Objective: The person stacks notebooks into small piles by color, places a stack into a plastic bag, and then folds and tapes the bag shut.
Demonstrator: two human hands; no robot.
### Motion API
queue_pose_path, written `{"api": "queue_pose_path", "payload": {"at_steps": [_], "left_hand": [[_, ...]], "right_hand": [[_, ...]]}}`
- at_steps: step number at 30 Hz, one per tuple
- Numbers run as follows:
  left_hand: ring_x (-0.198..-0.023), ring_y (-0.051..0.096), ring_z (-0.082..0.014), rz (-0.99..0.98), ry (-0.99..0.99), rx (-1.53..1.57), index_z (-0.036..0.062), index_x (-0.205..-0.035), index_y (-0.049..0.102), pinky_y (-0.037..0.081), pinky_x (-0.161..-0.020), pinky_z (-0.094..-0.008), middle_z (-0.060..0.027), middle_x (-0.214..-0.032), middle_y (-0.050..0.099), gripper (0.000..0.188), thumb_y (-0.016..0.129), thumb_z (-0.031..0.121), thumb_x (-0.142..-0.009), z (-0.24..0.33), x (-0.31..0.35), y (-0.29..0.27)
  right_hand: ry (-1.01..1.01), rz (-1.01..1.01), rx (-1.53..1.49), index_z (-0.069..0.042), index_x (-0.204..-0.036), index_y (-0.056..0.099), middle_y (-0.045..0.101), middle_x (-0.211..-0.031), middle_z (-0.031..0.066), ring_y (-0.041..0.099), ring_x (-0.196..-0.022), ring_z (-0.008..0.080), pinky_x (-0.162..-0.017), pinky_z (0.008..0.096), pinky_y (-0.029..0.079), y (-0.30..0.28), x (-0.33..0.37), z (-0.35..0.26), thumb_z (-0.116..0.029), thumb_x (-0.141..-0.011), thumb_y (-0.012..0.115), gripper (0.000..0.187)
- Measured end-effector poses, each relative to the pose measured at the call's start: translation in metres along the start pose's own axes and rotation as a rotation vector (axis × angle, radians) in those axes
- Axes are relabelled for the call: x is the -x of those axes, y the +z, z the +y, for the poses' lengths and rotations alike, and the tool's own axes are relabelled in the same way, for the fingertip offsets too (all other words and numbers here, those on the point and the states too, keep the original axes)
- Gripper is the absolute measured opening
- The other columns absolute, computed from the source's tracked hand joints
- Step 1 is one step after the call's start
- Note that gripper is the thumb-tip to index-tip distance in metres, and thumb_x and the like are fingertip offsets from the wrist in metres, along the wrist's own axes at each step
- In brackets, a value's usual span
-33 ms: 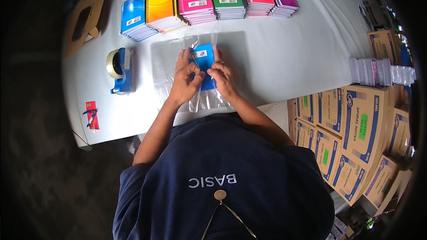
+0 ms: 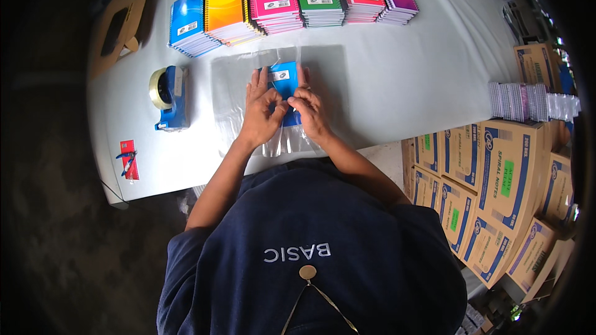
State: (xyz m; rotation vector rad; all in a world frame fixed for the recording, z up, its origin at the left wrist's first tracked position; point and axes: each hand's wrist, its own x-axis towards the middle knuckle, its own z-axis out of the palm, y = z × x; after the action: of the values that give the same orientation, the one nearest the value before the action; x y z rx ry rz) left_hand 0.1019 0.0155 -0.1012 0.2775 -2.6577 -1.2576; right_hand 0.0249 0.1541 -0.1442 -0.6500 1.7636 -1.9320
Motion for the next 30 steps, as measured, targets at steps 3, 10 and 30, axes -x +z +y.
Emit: {"api": "queue_pose_path", "payload": {"at_steps": [3,10,30], "left_hand": [[-0.141,0.005,-0.0376,-0.11,-0.002,-0.358,0.0009,-0.114,0.051,0.001,-0.109,-0.0599,-0.0234,-0.151,0.014,0.039,0.051,0.026,-0.084,0.005,0.005,0.008],[-0.142,-0.005,-0.0286,-0.329,-0.074,-0.098,-0.0003,-0.144,-0.009,-0.011,-0.109,-0.0546,-0.0189,-0.153,0.001,0.086,0.038,0.039,-0.084,0.004,0.002,-0.005],[-0.142,0.01,-0.0275,-0.329,0.099,-0.588,0.0048,-0.145,0.023,0.006,-0.111,-0.0565,-0.0121,-0.153,0.016,0.064,0.045,0.035,-0.093,0.015,0.048,-0.012]], "right_hand": [[-0.036,-0.008,-0.004,-0.001,-0.071,0.047,0.029,-0.139,0.0218,0.015,-0.133,0.0339,-0.106,0.0401,0.016,0.008,0.001,0.002,-0.01,-0.084,0.054,0.017],[-0.217,-0.152,0.451,-0.002,-0.078,0.049,0.01,-0.15,0.0253,-0.01,-0.139,0.042,-0.111,0.0496,-0.001,0.008,-0.004,-0.007,-0.015,-0.09,0.05,0.018],[0.183,-0.74,0.678,-0.01,-0.069,0.061,0.006,-0.155,0.0068,-0.007,-0.143,0.0275,-0.104,0.0658,-0.005,-0.019,-0.053,-0.039,-0.028,-0.083,0.056,0.023]]}}
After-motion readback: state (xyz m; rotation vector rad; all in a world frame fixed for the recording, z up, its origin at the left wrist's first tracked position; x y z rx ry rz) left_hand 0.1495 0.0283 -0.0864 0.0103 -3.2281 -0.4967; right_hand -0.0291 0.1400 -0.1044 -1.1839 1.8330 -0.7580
